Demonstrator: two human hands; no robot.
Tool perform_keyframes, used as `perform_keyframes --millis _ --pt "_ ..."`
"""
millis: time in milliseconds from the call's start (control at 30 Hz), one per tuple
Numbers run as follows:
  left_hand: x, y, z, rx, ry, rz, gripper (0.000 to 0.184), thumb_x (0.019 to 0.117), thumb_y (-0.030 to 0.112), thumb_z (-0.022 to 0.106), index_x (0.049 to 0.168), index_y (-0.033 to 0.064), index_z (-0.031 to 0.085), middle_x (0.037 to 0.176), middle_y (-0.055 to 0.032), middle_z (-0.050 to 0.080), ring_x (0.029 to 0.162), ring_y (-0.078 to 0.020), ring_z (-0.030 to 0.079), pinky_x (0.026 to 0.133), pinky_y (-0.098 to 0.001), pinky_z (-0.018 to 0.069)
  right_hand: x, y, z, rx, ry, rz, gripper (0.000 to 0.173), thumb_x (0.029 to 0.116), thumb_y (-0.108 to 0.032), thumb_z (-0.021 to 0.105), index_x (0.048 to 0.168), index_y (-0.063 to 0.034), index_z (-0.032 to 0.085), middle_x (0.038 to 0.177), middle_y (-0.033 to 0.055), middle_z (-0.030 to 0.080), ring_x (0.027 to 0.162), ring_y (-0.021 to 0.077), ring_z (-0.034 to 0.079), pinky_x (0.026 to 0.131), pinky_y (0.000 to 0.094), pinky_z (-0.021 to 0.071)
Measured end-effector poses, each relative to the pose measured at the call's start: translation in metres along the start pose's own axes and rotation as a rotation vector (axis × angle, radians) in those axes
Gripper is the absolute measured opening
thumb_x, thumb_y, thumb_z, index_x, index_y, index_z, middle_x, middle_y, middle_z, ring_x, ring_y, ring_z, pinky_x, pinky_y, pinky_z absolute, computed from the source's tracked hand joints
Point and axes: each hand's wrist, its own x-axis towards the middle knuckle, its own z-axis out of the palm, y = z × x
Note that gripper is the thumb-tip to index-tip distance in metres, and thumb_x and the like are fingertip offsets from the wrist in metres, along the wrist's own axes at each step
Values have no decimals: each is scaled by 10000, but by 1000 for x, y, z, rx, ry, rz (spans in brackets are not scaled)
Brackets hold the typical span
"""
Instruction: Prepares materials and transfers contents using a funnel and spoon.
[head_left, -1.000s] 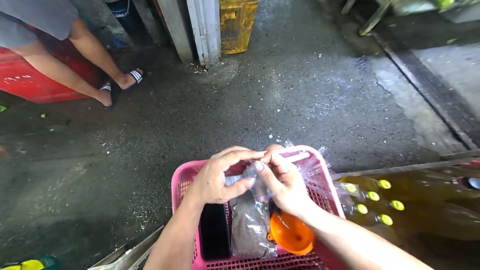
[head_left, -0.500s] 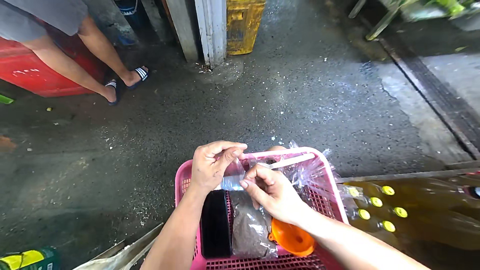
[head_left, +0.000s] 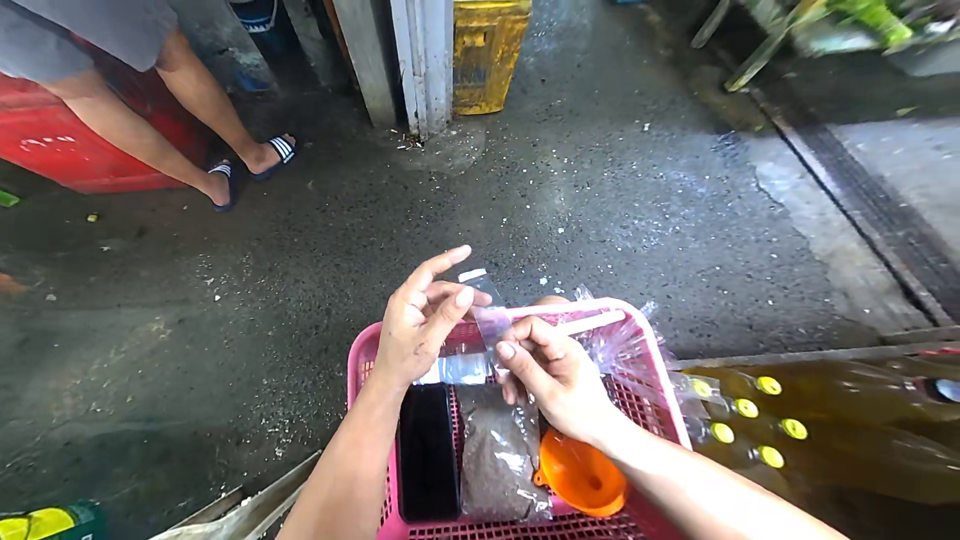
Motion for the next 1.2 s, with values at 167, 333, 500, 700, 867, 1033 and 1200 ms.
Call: perform_keyframes --millis 167,333,500,700,867,1033,1200 --pt "0 2 2 20 57 -42 505 995 103 633 1477 59 491 932 -117 761 832 -210 758 823 -350 639 -3 5 1 -92 -61 -35 148 1056 -183 583 1017 -45 618 766 -27 665 604 14 633 536 169 559" --pt "-1 3 4 49 57 1 465 989 0 617 1446 38 536 944 -101 779 839 -195 768 835 -336 643 -5 5 1 -145 -106 -11 161 1047 -188 605 1056 -36 658 824 -15 720 613 8 647 541 163 559" --pt "-2 5 5 63 85 -17 500 901 51 764 1377 73 615 823 -36 754 737 -144 744 743 -295 645 -4 2 0 -214 -55 -10 271 1039 -212 620 1249 -41 636 1076 -7 718 609 -3 616 525 170 560" --pt "-3 3 4 119 -52 -46 662 841 180 849 1436 99 570 756 19 707 685 -63 677 697 -219 590 1 -1 -5 -118 25 -54 400 1038 -213 612 1364 -1 517 1232 39 655 671 10 621 557 171 566" --pt "-5 4 4 12 -215 -118 697 892 212 803 1513 144 494 712 64 675 651 -16 650 680 -184 576 1 2 -9 -111 -4 -115 261 990 -225 699 1183 -50 696 1043 6 676 656 -19 562 558 137 507" --pt "-5 2 5 52 -227 -103 670 871 319 816 1454 109 562 708 79 679 629 0 638 649 -172 569 1 3 -9 -169 19 -193 131 957 -140 724 1027 -31 703 975 15 673 702 -17 579 603 126 511" --pt "-3 1 4 189 -300 -10 804 853 605 728 1396 28 592 840 77 724 763 24 662 750 -177 570 2 3 -8 -173 101 -211 101 968 -127 698 1018 -42 680 958 11 662 687 -9 579 594 134 518"
